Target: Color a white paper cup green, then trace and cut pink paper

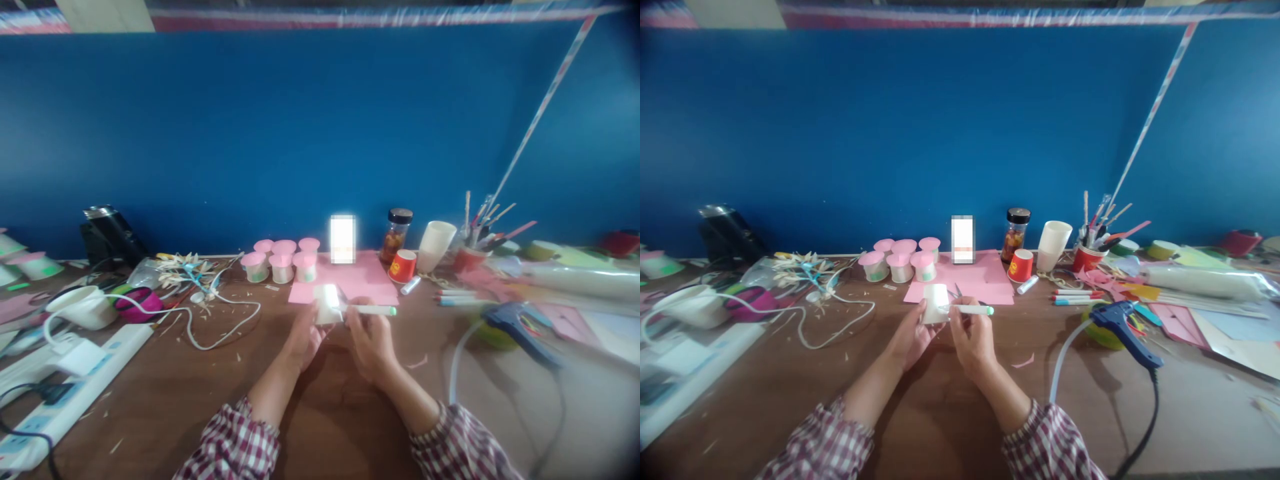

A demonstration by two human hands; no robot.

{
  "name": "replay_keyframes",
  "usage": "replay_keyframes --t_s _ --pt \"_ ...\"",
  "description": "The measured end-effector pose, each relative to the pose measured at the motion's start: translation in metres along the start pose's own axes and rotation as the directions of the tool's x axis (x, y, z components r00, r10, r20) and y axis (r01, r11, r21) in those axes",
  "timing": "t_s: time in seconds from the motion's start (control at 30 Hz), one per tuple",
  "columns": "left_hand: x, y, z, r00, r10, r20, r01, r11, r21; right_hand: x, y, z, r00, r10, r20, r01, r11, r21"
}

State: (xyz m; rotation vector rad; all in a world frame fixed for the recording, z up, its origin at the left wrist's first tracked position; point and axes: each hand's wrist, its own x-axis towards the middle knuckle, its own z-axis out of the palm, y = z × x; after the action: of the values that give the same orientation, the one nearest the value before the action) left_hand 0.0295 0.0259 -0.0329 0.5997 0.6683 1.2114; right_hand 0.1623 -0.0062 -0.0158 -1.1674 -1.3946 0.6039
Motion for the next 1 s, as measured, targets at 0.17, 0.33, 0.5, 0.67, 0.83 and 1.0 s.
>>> replay_keyframes --t_s 0.17,0.33,0.5,0.67,0.83,1.0 --pt "-0.0013 0.0007 0.0023 1.000 0.012 0.004 -0.012 1.000 0.007 -0.0001 0.0015 -0.0003 1.000 0.004 0.016 -0.004 1.000 0.003" --pt "-0.0013 0.0012 0.0027 1.000 0.001 -0.001 -0.001 1.000 0.017 0.0003 0.0013 -0.0006 1.000 0.009 0.025 -0.009 1.000 0.007" --pt "-0.0011 0.0016 0.0028 1.000 -0.004 0.011 0.003 1.000 0.023 0.0002 -0.0008 -0.0006 1.000 0.000 0.022 0.001 1.000 -0.011" --pt "-0.0006 0.0005 0.0014 1.000 0.002 0.003 -0.002 1.000 0.030 -0.0003 -0.0011 -0.0002 1.000 -0.001 0.023 0.001 1.000 -0.016" --pt "0.0002 -0.0003 0.0002 1.000 0.013 0.011 -0.013 0.999 0.031 -0.0005 0.0000 0.0001 1.000 -0.007 0.025 0.007 1.000 -0.006" --pt "-0.0003 -0.0002 0.0007 1.000 0.006 0.010 -0.007 0.999 0.036 0.0000 0.0012 0.0003 1.000 -0.007 0.025 0.007 1.000 -0.017"
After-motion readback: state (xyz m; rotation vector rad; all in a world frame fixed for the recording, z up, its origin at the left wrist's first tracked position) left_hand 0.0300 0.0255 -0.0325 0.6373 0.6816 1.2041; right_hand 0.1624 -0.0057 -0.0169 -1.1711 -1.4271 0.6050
